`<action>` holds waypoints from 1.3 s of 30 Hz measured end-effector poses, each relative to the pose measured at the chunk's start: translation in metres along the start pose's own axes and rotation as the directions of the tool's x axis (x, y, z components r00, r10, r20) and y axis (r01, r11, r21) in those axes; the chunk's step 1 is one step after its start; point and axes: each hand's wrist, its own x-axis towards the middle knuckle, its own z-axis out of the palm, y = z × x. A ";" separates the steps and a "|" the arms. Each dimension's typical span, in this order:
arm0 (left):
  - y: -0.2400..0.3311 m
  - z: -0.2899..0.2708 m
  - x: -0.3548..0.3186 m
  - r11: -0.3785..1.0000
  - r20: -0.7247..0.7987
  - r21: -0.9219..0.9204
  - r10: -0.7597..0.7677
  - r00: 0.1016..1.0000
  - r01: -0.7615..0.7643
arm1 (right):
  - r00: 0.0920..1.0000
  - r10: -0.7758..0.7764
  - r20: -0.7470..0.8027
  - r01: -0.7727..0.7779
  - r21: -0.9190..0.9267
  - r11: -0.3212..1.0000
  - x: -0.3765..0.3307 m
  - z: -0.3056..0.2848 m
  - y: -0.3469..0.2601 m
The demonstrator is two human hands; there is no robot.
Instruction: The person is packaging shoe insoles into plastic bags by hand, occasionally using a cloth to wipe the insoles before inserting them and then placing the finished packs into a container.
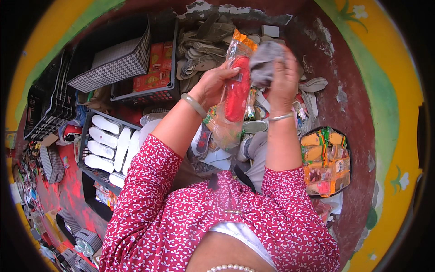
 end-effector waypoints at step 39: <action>0.060 -0.020 -0.007 0.710 -0.264 -0.279 0.591 0.762 -0.647 | 0.646 0.453 0.614 -0.647 0.126 0.752 -0.031 0.021 -0.008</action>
